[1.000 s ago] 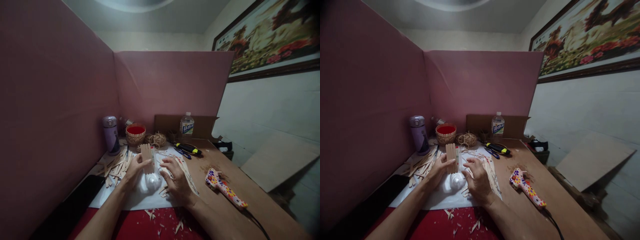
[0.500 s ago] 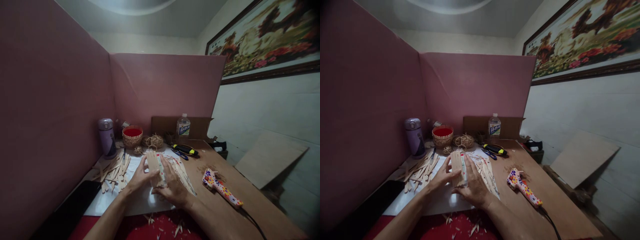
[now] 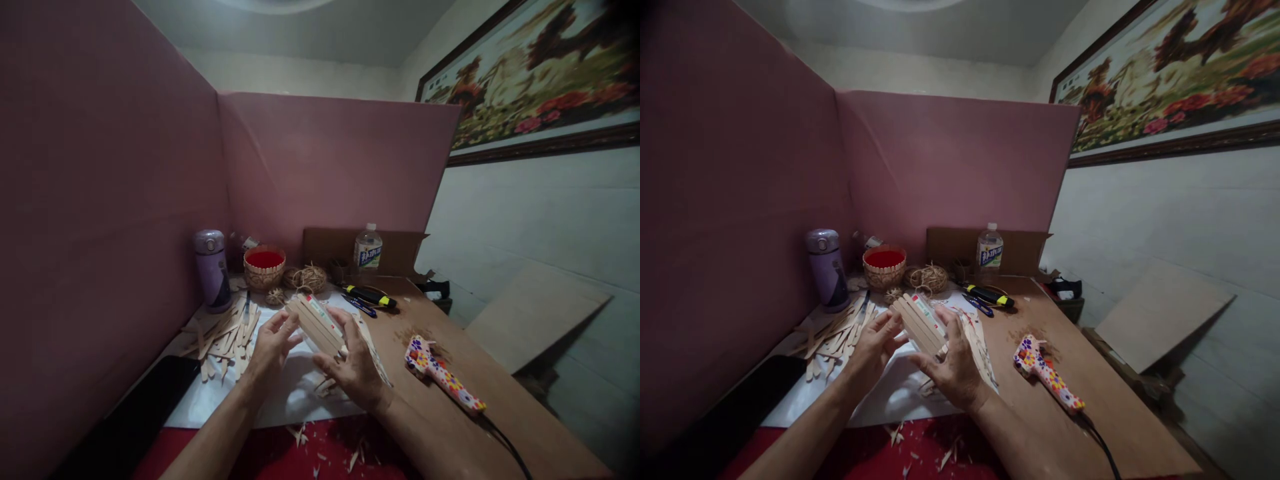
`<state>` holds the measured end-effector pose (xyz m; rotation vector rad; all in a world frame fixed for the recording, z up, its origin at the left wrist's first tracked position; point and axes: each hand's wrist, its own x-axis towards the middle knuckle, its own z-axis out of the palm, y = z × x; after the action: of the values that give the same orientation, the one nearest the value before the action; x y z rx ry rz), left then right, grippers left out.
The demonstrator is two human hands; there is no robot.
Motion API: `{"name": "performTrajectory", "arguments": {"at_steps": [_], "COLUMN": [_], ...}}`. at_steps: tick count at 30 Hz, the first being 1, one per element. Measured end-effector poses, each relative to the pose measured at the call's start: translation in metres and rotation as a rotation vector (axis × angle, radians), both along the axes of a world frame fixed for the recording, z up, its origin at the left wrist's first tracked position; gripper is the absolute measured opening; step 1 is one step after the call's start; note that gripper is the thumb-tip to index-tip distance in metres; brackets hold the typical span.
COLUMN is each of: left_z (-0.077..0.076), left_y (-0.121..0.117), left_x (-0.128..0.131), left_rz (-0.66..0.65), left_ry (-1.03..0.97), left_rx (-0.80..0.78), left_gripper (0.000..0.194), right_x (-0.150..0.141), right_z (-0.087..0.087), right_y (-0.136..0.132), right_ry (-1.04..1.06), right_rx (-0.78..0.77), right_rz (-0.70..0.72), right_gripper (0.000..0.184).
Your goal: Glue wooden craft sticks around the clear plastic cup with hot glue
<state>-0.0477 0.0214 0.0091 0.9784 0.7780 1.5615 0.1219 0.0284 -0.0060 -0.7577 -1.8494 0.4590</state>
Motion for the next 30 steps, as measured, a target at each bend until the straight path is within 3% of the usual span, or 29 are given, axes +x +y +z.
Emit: {"name": "performTrajectory", "arguments": {"at_steps": [2, 5, 11, 18, 24, 30], "left_z": [-0.001, 0.000, 0.011, 0.013, 0.012, 0.016], "left_y": [0.001, 0.002, -0.004, -0.007, -0.009, -0.010], "left_x": [-0.001, -0.006, -0.009, -0.002, -0.002, -0.001], "left_rz": [0.082, 0.261, 0.154, 0.224, 0.261, 0.266], "left_ry": [0.088, 0.193, 0.172, 0.063, 0.116, 0.078], "left_rx": [0.056, 0.175, 0.097, 0.068, 0.081, 0.067], "left_gripper": [0.028, 0.022, 0.021, 0.023, 0.024, 0.024], "right_x": [0.000, 0.001, 0.004, -0.003, -0.004, -0.002], "right_z": [0.001, 0.002, 0.002, -0.003, 0.000, -0.001], "right_y": [0.000, 0.000, -0.001, 0.001, -0.001, -0.001], "right_ry": [0.014, 0.025, 0.044, 0.323, 0.251, 0.219], "right_rx": [-0.006, -0.009, -0.077, -0.228, -0.239, -0.165], "right_rz": [-0.004, -0.002, 0.073, 0.139, 0.149, 0.115], "right_gripper": [0.058, 0.056, 0.058, 0.080, 0.060, 0.057]}}
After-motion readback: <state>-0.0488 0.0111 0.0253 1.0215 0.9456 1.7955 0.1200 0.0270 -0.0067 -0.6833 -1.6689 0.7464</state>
